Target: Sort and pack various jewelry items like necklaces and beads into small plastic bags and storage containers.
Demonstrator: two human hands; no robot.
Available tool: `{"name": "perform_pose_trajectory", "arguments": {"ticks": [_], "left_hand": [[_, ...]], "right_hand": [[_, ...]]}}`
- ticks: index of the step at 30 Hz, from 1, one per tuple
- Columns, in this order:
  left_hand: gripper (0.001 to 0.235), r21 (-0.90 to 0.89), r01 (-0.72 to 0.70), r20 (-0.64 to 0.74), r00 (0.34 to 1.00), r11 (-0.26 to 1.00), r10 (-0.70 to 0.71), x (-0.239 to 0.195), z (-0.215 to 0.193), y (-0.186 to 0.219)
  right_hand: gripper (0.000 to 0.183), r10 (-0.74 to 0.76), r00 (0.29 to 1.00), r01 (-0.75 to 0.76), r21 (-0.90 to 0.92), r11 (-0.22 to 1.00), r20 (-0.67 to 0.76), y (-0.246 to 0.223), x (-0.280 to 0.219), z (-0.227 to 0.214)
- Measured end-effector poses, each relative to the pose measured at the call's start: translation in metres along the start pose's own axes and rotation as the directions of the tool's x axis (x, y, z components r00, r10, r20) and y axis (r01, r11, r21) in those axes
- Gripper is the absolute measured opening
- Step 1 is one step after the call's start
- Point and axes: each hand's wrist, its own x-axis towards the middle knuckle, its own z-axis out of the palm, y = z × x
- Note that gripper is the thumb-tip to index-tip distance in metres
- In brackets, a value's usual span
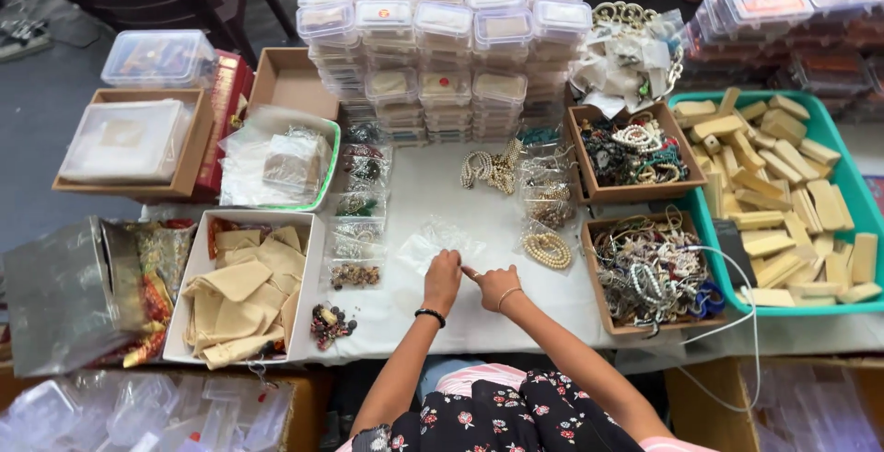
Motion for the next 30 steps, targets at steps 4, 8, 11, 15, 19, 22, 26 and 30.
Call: {"name": "perform_pose_trajectory", "arguments": {"ticks": [4, 8, 11, 15, 19, 22, 26, 30], "left_hand": [[0.010, 0.070, -0.190, 0.005, 0.982, 0.979, 0.190, -0.013, -0.006, 0.039], [0.015, 0.162, -0.321, -0.050, 0.942, 0.933, 0.333, -0.009, -0.029, 0.062], [0.018, 0.094, -0.213, -0.152, 0.962, 0.972, 0.226, 0.000, -0.039, 0.064], [0.017, -0.052, -0.034, -0.182, 0.983, 0.998, 0.024, 0.015, -0.042, 0.066], [0.018, -0.191, 0.137, -0.104, 0.982, 0.972, -0.158, 0.026, -0.048, 0.081], [0.026, -0.236, 0.121, -0.111, 0.982, 0.964, -0.150, 0.032, -0.039, 0.082], [0.038, -0.202, 0.089, -0.138, 0.983, 0.975, -0.118, 0.041, -0.005, 0.062], [0.025, -0.404, 0.116, -0.113, 0.978, 0.907, -0.175, 0.051, -0.009, 0.066]], "right_hand": [[0.080, 0.043, 0.995, -0.029, 0.144, 0.989, -0.095, 0.020, 0.046, 0.059], [0.064, 0.094, 0.995, -0.089, 0.139, 0.986, -0.029, 0.031, 0.021, 0.020], [0.088, 0.055, 0.998, -0.047, 0.202, 0.978, -0.035, 0.033, -0.036, -0.042], [0.080, -0.057, 0.990, 0.106, 0.420, 0.901, -0.127, 0.063, -0.035, -0.043], [0.055, -0.056, 0.969, 0.225, 0.778, 0.586, -0.239, 0.079, -0.067, -0.098], [0.057, -0.075, 0.926, 0.377, 0.918, 0.119, -0.371, 0.079, -0.081, -0.137], [0.052, -0.041, 0.903, 0.400, 0.871, -0.286, -0.428, 0.072, -0.056, -0.143], [0.047, 0.190, 0.927, 0.369, 0.881, -0.296, -0.325, 0.082, 0.018, -0.100]]}}
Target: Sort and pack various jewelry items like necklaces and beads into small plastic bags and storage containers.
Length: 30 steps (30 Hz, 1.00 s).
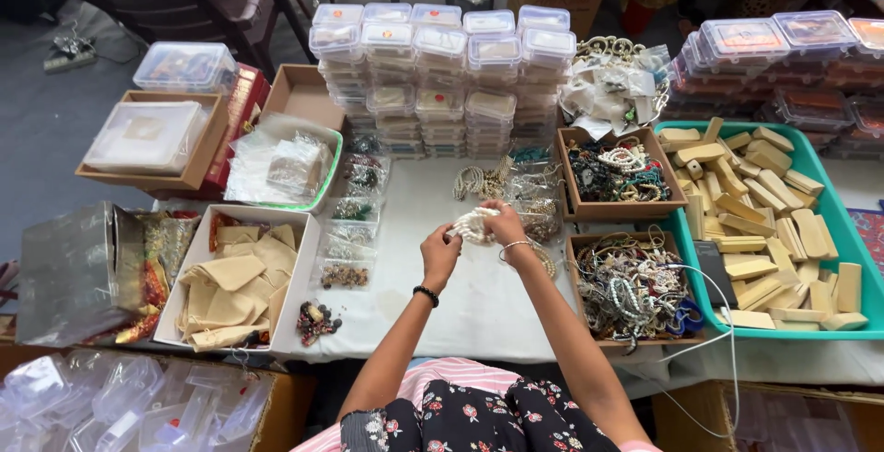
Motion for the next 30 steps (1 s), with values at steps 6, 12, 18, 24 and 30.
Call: {"name": "perform_pose_trajectory", "arguments": {"ticks": [6, 12, 18, 24, 30], "left_hand": [[0.034, -0.213, 0.257, 0.051, 0.966, 0.943, -0.252, 0.008, -0.001, 0.000], [0.050, -0.090, 0.166, 0.013, 0.986, 0.982, -0.166, 0.020, 0.000, 0.000], [0.038, 0.160, -0.082, -0.055, 0.994, 0.984, 0.092, 0.022, -0.002, -0.012], [0.020, 0.195, -0.058, -0.083, 0.994, 0.979, 0.075, 0.036, -0.005, -0.056], [0.022, 0.171, 0.110, -0.065, 0.993, 0.979, -0.100, 0.036, -0.008, -0.077]], "right_hand": [[0.033, -0.129, 0.956, -0.031, -0.528, 0.848, -0.264, -0.023, -0.005, 0.006], [0.036, -0.016, 0.988, -0.025, -0.260, 0.965, -0.155, -0.047, 0.004, 0.022], [0.042, 0.072, 0.997, -0.080, 0.296, 0.952, 0.038, -0.081, -0.016, 0.047], [0.046, 0.240, 0.965, -0.223, 0.153, 0.963, -0.101, 0.014, 0.027, 0.022], [0.042, 0.271, 0.955, -0.275, -0.013, 0.961, -0.118, 0.034, 0.036, 0.013]]}}
